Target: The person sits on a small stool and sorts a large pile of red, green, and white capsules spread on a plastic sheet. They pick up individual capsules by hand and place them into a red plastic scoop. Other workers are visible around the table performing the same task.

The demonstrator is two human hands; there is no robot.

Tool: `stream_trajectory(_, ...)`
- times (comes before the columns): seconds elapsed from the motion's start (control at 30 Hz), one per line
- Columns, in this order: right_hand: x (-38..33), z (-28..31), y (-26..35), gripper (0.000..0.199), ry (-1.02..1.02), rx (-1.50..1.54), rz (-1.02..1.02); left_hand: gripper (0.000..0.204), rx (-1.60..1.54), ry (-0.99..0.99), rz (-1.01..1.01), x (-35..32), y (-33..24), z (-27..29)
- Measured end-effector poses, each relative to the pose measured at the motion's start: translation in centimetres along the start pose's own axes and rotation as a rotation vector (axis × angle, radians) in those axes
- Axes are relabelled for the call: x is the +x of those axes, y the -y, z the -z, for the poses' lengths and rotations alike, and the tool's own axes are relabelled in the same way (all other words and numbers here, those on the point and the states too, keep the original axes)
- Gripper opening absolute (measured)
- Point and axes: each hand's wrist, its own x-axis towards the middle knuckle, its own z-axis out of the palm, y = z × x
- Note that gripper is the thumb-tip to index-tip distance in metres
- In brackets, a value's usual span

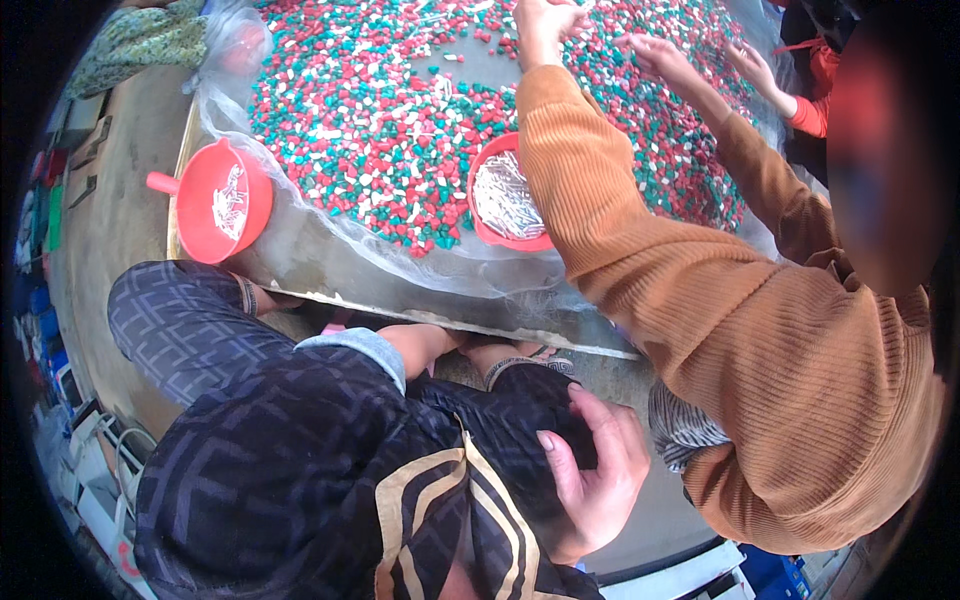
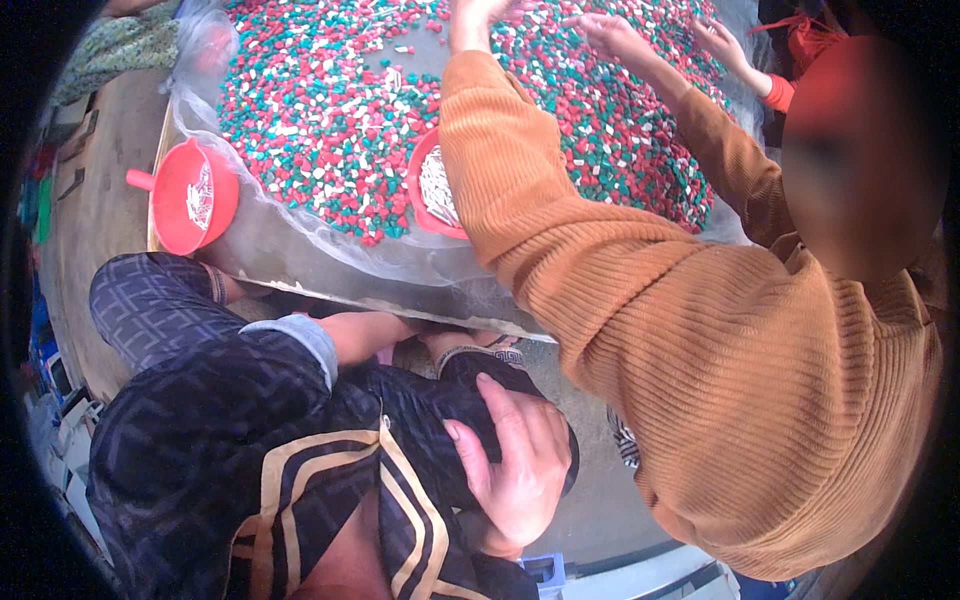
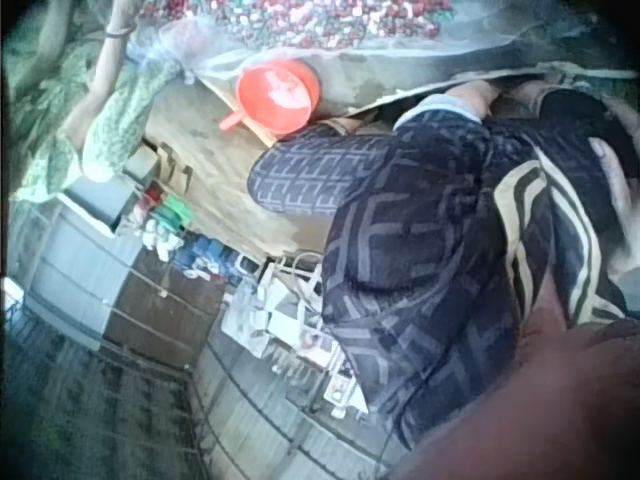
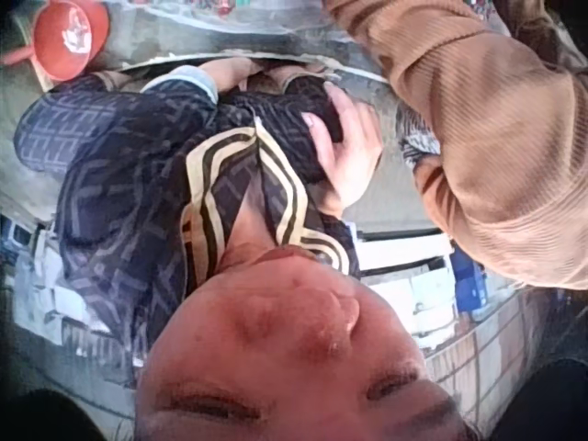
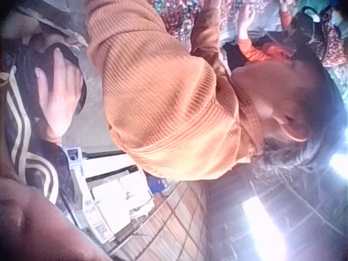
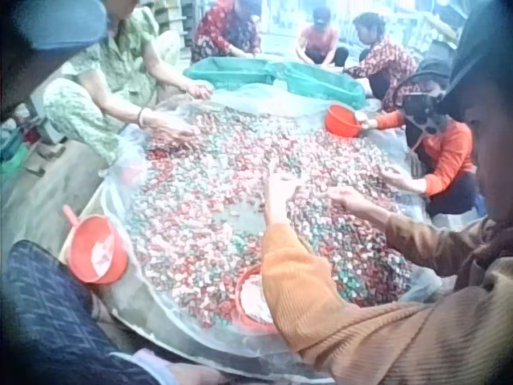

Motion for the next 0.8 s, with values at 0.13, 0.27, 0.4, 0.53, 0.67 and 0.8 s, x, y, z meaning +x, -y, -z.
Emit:
stream_trajectory(0.13, -0.1, -0.3, 0.1, 0.043, 0.002, -0.046, 0.005, 0.035, 0.014, -0.001, -0.036, -0.9, -0.5, 0.0)
stream_trajectory(0.27, -0.1, -0.5, 0.6, 0.042, 0.015, -0.06, -0.04, 0.034, 0.066, 0.019, -0.179, -3.5, -2.0, 1.5)
stream_trajectory(0.4, 0.1, -0.8, 0.6, 0.039, -0.007, -0.041, -0.009, 0.029, -0.116, -0.088, -0.187, -11.9, -3.3, 8.9)
stream_trajectory(0.53, 0.7, -1.1, 0.3, 0.04, 0.037, -0.098, -0.072, 0.026, -0.072, -0.182, -0.387, -17.8, -1.8, 15.3)
stream_trajectory(0.67, 1.6, -1.9, 1.0, 0.042, 0.107, -0.212, 0.027, 0.019, -0.351, -0.734, -0.121, -23.0, 5.4, 22.5)
stream_trajectory(0.8, 1.2, -0.6, 3.7, 0.053, 0.311, -0.365, 0.053, 0.033, -0.536, -1.104, 0.338, -29.6, 16.1, 27.5)
